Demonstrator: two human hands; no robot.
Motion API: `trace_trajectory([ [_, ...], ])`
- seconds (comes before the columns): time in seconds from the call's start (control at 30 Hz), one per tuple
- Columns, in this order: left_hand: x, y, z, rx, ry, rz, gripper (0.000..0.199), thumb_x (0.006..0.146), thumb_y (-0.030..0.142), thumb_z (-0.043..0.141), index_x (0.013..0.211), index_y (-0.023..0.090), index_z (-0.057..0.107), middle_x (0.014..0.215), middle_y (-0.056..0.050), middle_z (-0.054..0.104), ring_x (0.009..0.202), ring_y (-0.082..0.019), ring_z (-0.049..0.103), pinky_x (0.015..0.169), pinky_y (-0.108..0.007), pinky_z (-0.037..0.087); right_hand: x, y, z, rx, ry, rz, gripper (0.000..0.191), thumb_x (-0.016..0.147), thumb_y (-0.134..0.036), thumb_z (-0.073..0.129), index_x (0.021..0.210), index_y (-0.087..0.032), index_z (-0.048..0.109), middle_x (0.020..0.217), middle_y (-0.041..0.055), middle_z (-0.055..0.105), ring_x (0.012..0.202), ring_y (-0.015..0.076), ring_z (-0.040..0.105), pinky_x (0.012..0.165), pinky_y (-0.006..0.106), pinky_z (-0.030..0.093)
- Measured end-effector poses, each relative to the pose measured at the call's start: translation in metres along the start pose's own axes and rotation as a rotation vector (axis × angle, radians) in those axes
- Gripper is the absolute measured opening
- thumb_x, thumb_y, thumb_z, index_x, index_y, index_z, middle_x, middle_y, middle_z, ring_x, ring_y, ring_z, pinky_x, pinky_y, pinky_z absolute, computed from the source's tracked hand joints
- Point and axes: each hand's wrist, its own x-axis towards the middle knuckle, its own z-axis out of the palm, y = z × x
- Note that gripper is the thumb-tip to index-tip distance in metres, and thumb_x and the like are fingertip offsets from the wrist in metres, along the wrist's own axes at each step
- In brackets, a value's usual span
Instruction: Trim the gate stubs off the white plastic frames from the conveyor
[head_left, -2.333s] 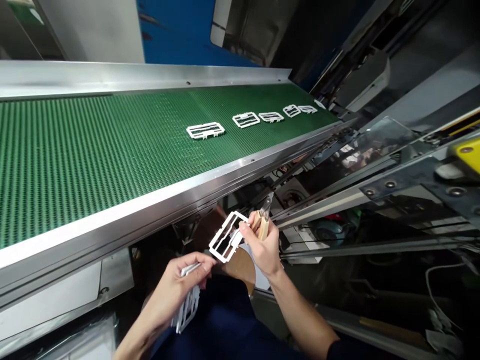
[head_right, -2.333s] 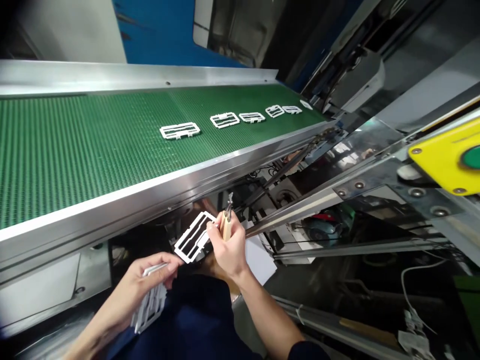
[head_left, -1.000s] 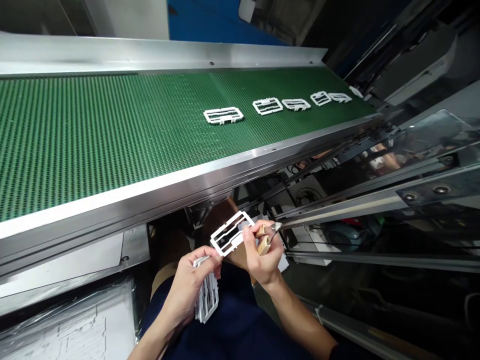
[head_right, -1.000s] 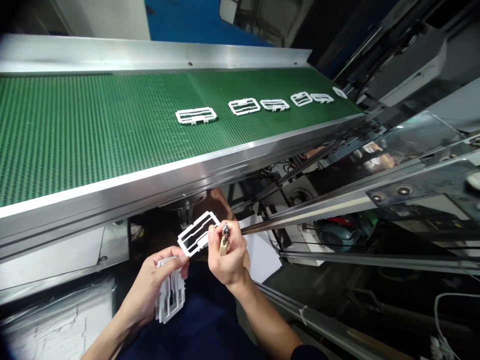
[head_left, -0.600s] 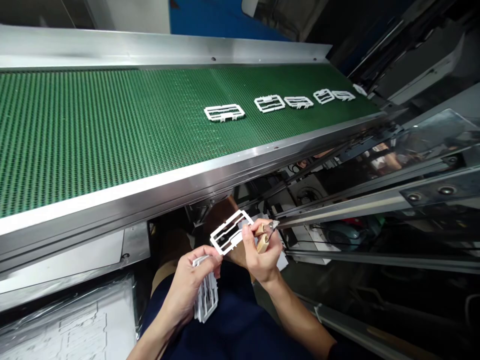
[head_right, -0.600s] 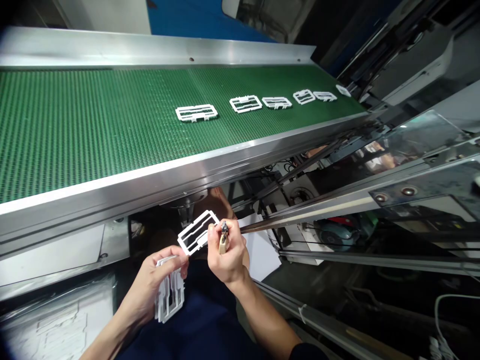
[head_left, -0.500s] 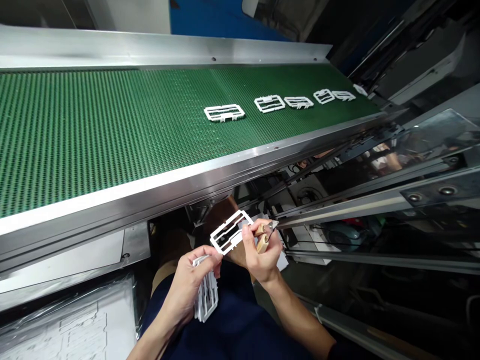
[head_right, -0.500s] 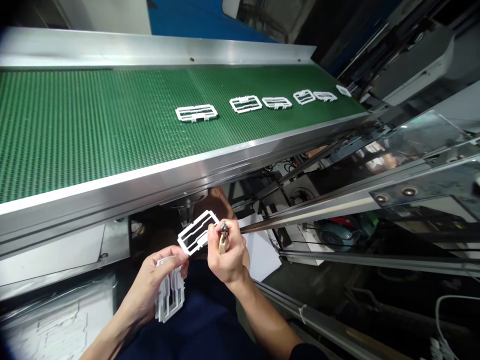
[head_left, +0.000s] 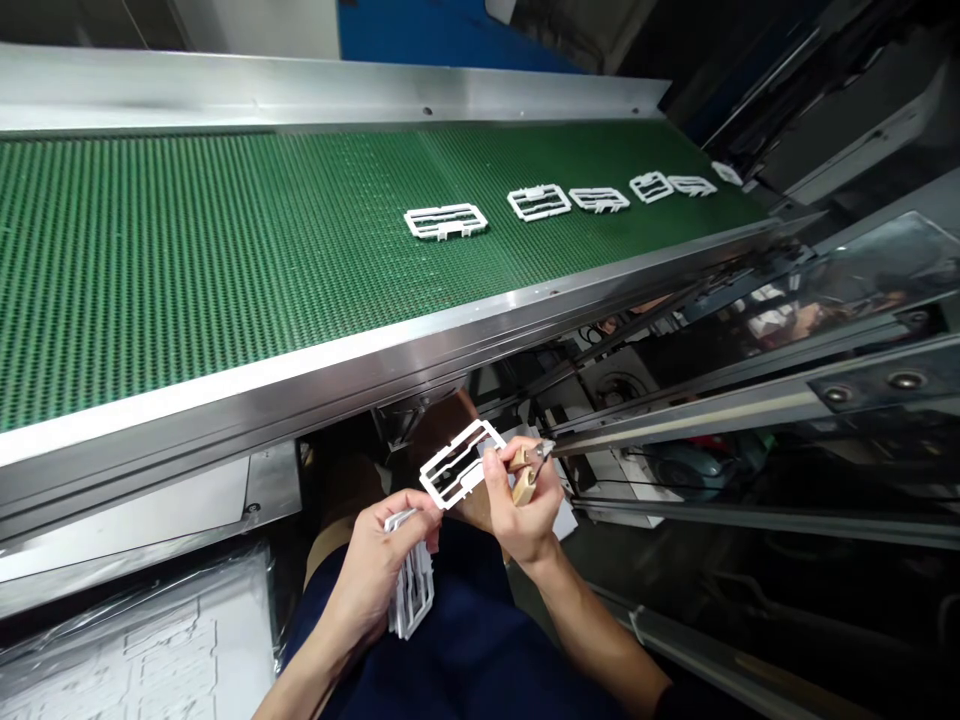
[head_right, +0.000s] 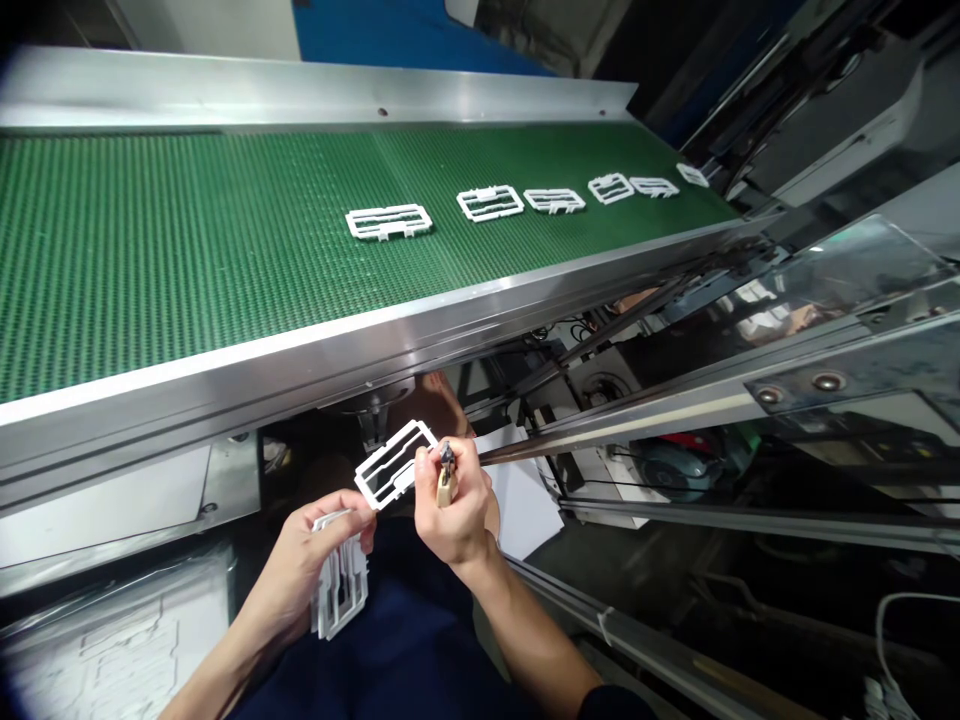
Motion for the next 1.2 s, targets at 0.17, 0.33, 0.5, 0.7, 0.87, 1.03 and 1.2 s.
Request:
trace_trajectory([
  [0.17, 0.001, -0.002, -0.003, 0.01, -0.014, 0.029, 0.022, 0.074, 0.035, 0.064, 0.066, 0.015, 0.058, 0.054, 0.002, 0.052, 0.049, -0.009, 0.04, 0.048, -0.019, 0.03, -0.001, 0.0, 0.001, -0.001, -0.001, 0.01, 0.012, 0.078, -0.014, 0.057, 0.083, -0.019, 0.047, 0.069, -0.0016, 0.05, 0.054, 0.009, 0.048, 0.052, 0.021, 0.042],
  [0.33, 0.001, -0.002, -0.002, 0.012, 0.001, 0.015, 0.023, 0.074, 0.035, 0.065, 0.066, 0.015, 0.057, 0.053, 0.002, 0.052, 0.047, -0.008, 0.04, 0.046, -0.019, 0.03, -0.001, 0.001, 0.001, 0.006, -0.011, 0.018, 0.013, 0.077, -0.014, 0.057, 0.083, -0.019, 0.047, 0.069, -0.0019, 0.051, 0.054, 0.0088, 0.049, 0.052, 0.021, 0.042],
  [0.5, 0.001, -0.001, -0.002, 0.0, 0.007, 0.017, 0.021, 0.074, 0.033, 0.064, 0.066, 0.015, 0.058, 0.053, 0.002, 0.053, 0.049, -0.009, 0.042, 0.048, -0.019, 0.032, -0.001, 0.0, 0.002, -0.002, -0.008, 0.01, 0.014, 0.077, -0.013, 0.057, 0.084, -0.019, 0.047, 0.066, -0.0026, 0.05, 0.053, 0.009, 0.049, 0.051, 0.021, 0.042],
  [0.7, 0.001, -0.001, -0.004, 0.011, 0.019, 0.005, 0.019, 0.075, 0.031, 0.063, 0.065, 0.015, 0.057, 0.053, 0.003, 0.053, 0.048, -0.009, 0.041, 0.048, -0.02, 0.031, -0.001, 0.0, 0.003, 0.001, -0.03, -0.002, 0.014, 0.077, -0.012, 0.057, 0.084, -0.019, 0.046, 0.065, -0.003, 0.049, 0.053, 0.0087, 0.047, 0.051, 0.021, 0.041],
  [0.87, 0.008, -0.008, -0.008, 0.068, 0.031, 0.081, 0.024, 0.072, 0.032, 0.067, 0.088, 0.016, 0.059, 0.057, 0.005, 0.051, 0.05, -0.009, 0.043, 0.052, -0.019, 0.035, -0.001, 0.001, 0.003, 0.046, -0.033, 0.037, 0.015, 0.077, -0.011, 0.057, 0.083, -0.019, 0.046, 0.07, -0.003, 0.048, 0.057, 0.0085, 0.048, 0.056, 0.022, 0.042],
  [1.03, 0.016, -0.012, -0.018, 0.055, 0.068, 0.127, 0.037, 0.075, 0.035, 0.065, 0.107, 0.018, 0.055, 0.06, 0.004, 0.053, 0.053, -0.01, 0.045, 0.052, -0.02, 0.036, 0.003, 0.0, 0.003, 0.173, -0.072, 0.098, 0.015, 0.079, -0.01, 0.056, 0.083, -0.019, 0.045, 0.069, -0.0046, 0.044, 0.057, 0.0069, 0.044, 0.056, 0.02, 0.04],
  [1.2, 0.018, 0.004, -0.028, -0.007, 0.011, 0.054, 0.032, 0.078, 0.044, 0.061, 0.066, 0.014, 0.057, 0.055, 0.002, 0.05, 0.052, -0.009, 0.043, 0.049, -0.019, 0.035, 0.005, 0.0, 0.001, 0.289, -0.22, 0.176, 0.013, 0.08, -0.014, 0.056, 0.083, -0.019, 0.044, 0.064, -0.0061, 0.039, 0.052, 0.0063, 0.037, 0.051, 0.02, 0.034],
])
